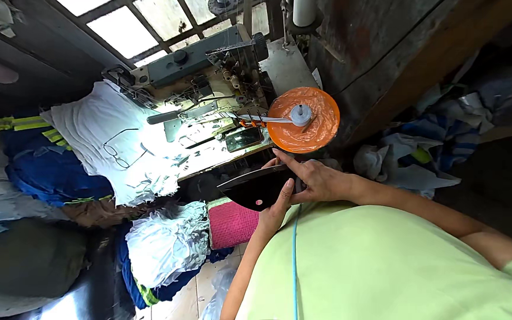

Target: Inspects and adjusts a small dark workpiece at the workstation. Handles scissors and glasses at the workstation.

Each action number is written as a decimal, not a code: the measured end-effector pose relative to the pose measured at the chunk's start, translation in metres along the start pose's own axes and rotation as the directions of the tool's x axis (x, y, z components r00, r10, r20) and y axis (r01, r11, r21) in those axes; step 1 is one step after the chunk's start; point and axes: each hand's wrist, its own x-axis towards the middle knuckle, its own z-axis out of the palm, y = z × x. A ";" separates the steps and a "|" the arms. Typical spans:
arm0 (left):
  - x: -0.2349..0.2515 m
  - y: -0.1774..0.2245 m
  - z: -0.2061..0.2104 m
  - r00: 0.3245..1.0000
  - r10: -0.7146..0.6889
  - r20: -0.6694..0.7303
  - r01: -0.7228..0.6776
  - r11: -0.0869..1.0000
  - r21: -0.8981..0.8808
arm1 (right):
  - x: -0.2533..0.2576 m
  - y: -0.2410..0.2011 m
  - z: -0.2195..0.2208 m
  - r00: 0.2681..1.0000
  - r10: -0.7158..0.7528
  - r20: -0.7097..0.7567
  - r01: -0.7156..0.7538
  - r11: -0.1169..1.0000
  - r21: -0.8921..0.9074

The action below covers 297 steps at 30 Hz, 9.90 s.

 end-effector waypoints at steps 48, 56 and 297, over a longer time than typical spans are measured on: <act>-0.010 -0.020 -0.001 0.996 -0.081 -0.027 0.079 0.993 -0.088 | -0.012 -0.002 0.009 0.994 0.093 0.065 -0.092 0.996 -0.021; -0.017 -0.010 0.010 0.971 -0.163 -0.177 0.140 0.981 -0.136 | -0.016 -0.010 0.016 0.996 0.078 -0.043 -0.083 0.990 -0.111; -0.019 -0.015 0.032 0.973 -0.133 -0.191 0.110 0.986 -0.127 | -0.025 0.012 0.004 0.982 -0.133 -0.132 0.124 0.990 -0.072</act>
